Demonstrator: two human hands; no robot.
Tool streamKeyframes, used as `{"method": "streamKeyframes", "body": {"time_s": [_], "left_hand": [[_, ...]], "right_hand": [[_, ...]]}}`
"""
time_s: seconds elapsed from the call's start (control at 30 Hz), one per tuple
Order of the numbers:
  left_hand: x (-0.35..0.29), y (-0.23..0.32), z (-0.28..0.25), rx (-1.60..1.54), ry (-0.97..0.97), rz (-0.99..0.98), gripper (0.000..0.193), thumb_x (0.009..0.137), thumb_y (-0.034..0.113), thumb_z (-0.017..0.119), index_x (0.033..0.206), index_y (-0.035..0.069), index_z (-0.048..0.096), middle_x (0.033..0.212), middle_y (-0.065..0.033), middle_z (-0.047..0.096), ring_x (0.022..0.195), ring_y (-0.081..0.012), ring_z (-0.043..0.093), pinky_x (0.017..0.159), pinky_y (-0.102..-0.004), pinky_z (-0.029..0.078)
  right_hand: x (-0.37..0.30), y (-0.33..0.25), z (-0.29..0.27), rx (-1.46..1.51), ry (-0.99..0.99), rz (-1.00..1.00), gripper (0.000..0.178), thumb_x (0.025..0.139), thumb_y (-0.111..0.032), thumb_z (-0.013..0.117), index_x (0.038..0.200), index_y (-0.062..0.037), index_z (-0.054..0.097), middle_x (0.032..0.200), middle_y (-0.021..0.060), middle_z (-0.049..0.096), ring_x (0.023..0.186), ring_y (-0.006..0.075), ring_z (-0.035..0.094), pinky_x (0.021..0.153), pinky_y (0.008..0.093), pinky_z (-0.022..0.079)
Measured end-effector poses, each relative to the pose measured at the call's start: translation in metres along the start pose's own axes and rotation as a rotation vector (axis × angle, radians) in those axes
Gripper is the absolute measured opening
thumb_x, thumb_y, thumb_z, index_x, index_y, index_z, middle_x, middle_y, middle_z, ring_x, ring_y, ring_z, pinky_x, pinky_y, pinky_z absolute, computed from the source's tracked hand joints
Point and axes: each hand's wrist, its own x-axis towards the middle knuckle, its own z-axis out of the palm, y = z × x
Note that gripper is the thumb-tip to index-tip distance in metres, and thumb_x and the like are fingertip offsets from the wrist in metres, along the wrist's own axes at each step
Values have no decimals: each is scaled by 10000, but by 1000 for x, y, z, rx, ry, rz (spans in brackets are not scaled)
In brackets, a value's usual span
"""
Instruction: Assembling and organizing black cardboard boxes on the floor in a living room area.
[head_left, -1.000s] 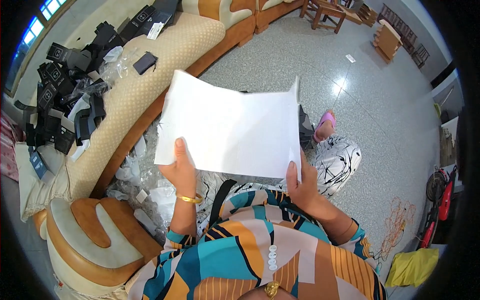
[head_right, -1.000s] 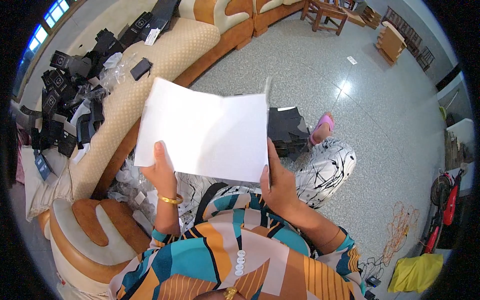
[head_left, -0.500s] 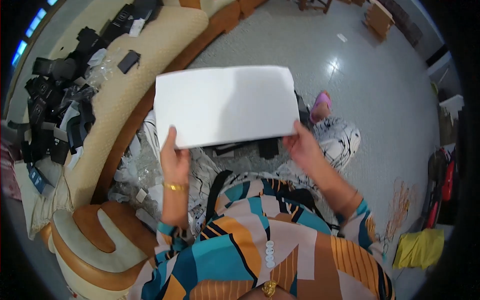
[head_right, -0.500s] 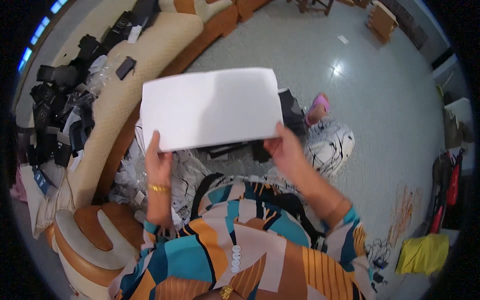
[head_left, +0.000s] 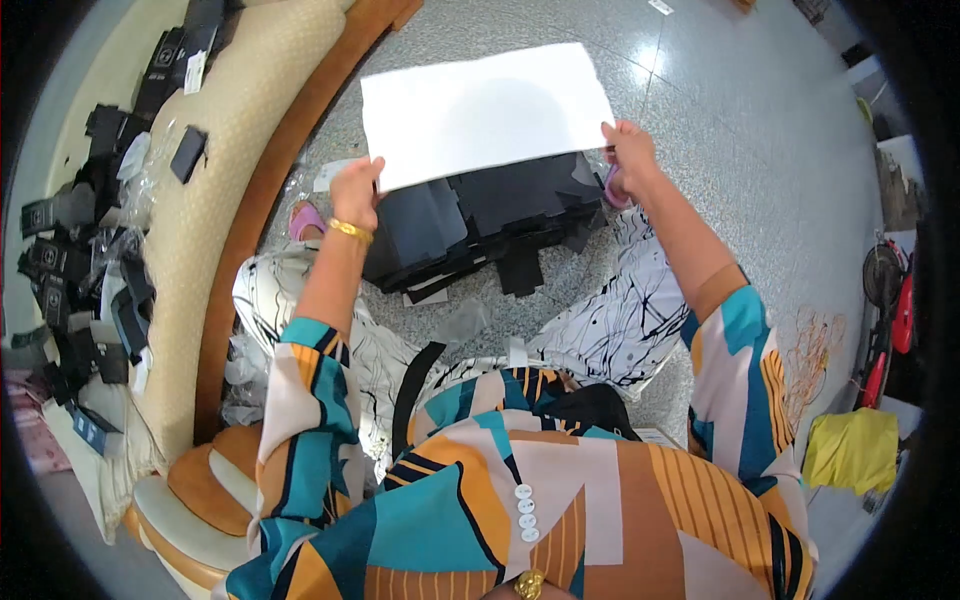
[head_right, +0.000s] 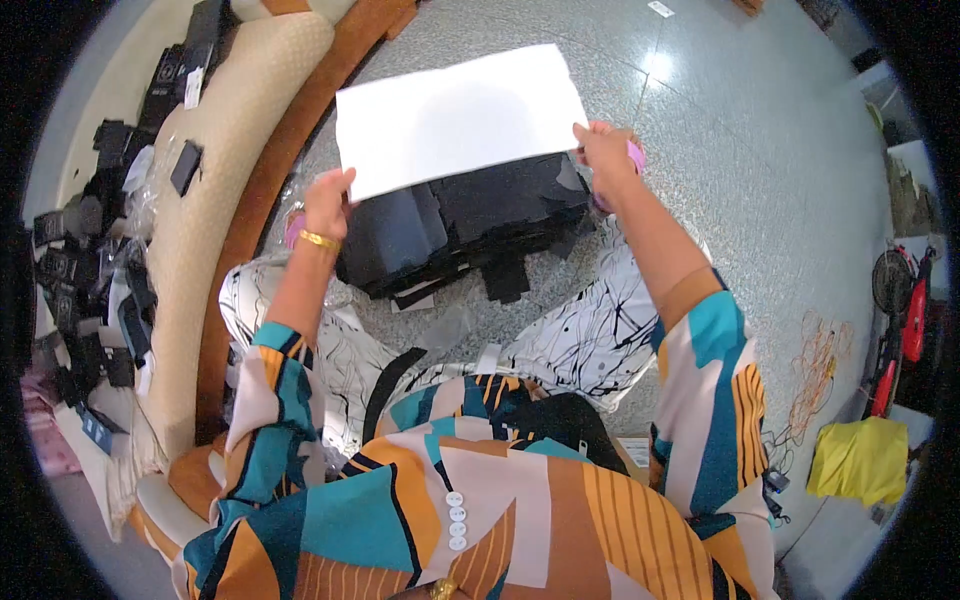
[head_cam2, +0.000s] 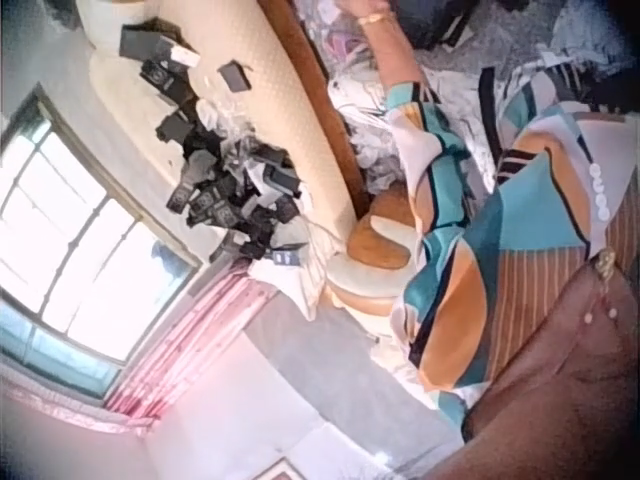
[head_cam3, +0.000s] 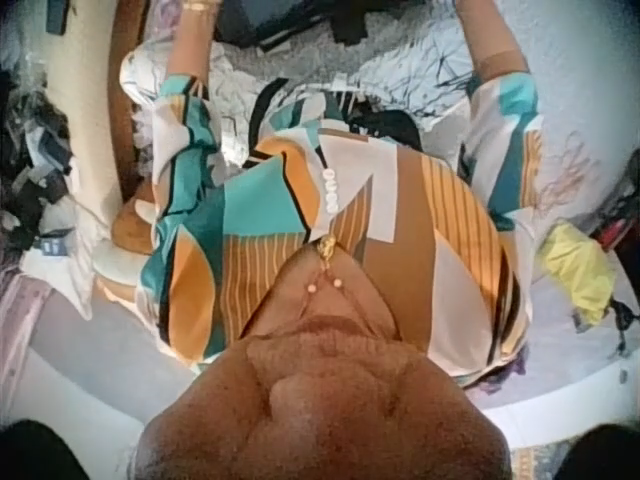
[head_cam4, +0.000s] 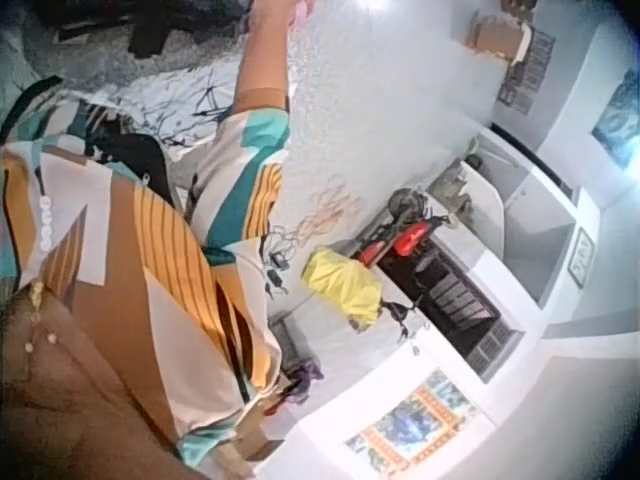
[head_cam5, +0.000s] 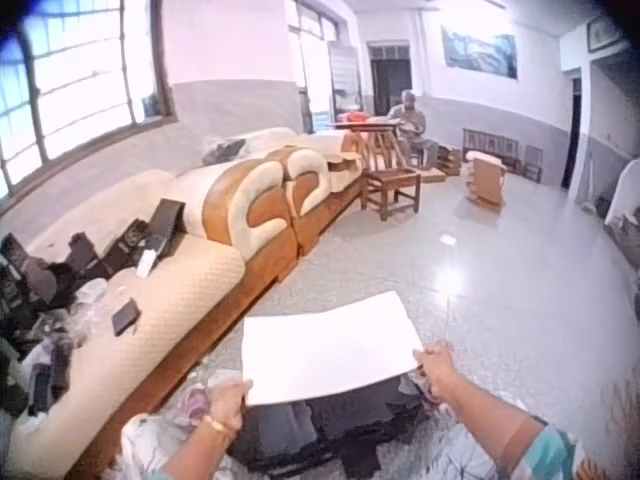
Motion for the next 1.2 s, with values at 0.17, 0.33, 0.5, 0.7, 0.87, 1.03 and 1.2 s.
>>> {"method": "streamKeyframes", "body": {"time_s": [0.17,0.33,0.5,0.7,0.87,1.03,1.2], "left_hand": [[29,-89,-21,35,155,-183,106,768,108,623,849,42,603,737,-13,602,599,-109,552,481,-245,421],[46,-148,7,85,209,-251,133,730,112,666,828,41,611,684,-3,587,547,-110,529,447,-258,395],[62,-182,-7,407,222,-329,184,735,165,663,845,19,640,685,-11,592,530,-113,520,468,-267,418],[70,-215,6,623,284,-550,267,694,176,686,893,2,647,927,-125,632,860,-228,593,791,-329,440],[71,-236,4,693,311,-525,194,710,168,665,808,3,633,775,-106,614,680,-205,578,630,-326,439],[64,-204,25,1068,149,-412,232,710,259,636,682,29,631,676,-109,617,599,-230,592,600,-340,452],[73,-199,23,1247,1,-524,282,694,339,622,734,64,670,819,-116,647,788,-284,614,733,-367,470]], "right_hand": [[21,75,19,14,23,132,96,794,-116,593,754,-32,567,637,19,560,511,97,484,447,229,370],[53,151,-13,-378,210,97,164,721,-169,617,728,-7,599,626,79,576,559,170,547,544,315,424],[46,164,1,-693,253,62,185,712,-185,616,740,-4,586,646,124,572,614,231,551,585,366,405],[59,201,-15,-878,340,223,212,698,-229,614,731,-21,592,696,149,594,665,282,579,620,381,429],[62,207,-12,-930,269,335,232,695,-283,606,796,-74,620,848,156,613,817,343,586,731,411,458],[61,212,-10,-1030,262,311,263,700,-286,611,822,-53,615,859,178,609,824,358,581,754,418,454],[63,222,-11,-1065,291,258,297,708,-289,622,813,-12,600,858,203,603,827,369,580,752,430,451]]}}
